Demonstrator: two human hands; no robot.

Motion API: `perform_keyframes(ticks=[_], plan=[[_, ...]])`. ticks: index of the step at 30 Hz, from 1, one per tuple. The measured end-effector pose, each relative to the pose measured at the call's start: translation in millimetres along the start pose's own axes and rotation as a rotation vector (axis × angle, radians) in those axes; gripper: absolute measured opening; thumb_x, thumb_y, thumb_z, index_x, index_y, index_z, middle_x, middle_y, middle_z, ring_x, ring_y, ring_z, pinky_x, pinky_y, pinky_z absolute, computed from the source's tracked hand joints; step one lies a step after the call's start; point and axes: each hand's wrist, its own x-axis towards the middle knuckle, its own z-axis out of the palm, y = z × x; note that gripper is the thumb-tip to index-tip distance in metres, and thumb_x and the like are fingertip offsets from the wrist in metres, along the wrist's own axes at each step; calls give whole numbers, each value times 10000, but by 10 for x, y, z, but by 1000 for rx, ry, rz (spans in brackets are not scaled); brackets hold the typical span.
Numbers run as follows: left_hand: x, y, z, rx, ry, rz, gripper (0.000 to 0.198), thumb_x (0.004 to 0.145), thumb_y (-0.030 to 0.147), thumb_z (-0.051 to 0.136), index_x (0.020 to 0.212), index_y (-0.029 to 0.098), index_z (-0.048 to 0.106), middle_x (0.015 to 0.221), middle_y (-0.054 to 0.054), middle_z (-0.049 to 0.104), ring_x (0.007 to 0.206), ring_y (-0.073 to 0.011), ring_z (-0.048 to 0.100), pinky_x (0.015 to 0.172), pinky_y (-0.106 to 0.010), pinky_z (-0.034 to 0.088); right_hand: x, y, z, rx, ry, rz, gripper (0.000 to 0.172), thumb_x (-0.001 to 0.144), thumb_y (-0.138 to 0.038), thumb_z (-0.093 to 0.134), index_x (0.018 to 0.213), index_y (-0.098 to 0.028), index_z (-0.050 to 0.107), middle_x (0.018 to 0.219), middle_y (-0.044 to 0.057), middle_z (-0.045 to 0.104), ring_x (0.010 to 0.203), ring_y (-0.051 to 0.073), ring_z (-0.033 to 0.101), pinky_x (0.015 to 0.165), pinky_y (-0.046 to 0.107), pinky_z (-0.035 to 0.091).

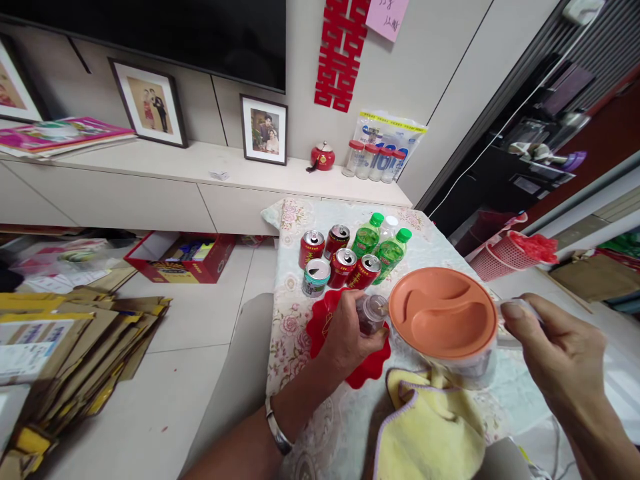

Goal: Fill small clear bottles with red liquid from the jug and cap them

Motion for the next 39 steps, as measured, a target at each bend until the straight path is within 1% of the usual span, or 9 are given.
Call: perform_keyframes(ticks=[7, 16, 20, 26, 32, 39], plan=[[-3, -25, 6, 2, 18, 27, 642, 669, 251, 806, 1205, 280, 454, 1185, -135, 655, 1084, -391, 721, 871, -534, 617, -4, 19, -3, 13, -7, -8, 480, 875, -563, 677, 592, -192, 570, 557, -35, 408, 518, 98, 347, 470, 246, 271], [-8, -2, 3, 23, 28, 49, 601, 688, 219, 781, 1203, 232, 472, 1170, -130, 666, 1081, -353, 726, 856, -474, 616, -4, 15, -8, 12, -15, -14, 472, 882, -562, 674, 606, -191, 582, 560, -35, 417, 516, 98, 344, 470, 245, 274], [-4, -9, 4, 21, 32, 48, 633, 660, 215, 808, 1191, 269, 468, 1149, -113, 679, 1055, -362, 735, 835, -483, 623, -5, 7, -22, 0, -19, -20, 477, 879, -557, 674, 594, -192, 564, 556, -35, 403, 515, 97, 342, 470, 243, 270], [-3, -13, 4, 11, 18, 15, 651, 654, 230, 824, 1178, 330, 451, 1157, -97, 688, 1093, -385, 734, 839, -515, 634, 4, 16, -40, -6, -19, -34, 492, 880, -561, 665, 575, -197, 536, 542, -39, 376, 502, 97, 335, 461, 241, 266], [-5, -9, 1, 10, 6, -2, 646, 666, 268, 826, 1185, 321, 446, 1176, -104, 676, 1134, -392, 722, 859, -523, 633, 21, -7, -16, -27, -16, -43, 485, 872, -553, 662, 572, -195, 530, 545, -39, 364, 497, 94, 325, 458, 237, 258], [-7, -24, 13, -8, 17, 32, 635, 674, 228, 812, 1183, 332, 447, 1110, -82, 683, 1047, -369, 742, 797, -511, 642, 38, -11, -24, -47, -8, -51, 462, 854, -552, 675, 583, -190, 579, 532, -31, 397, 492, 102, 345, 458, 238, 280]])
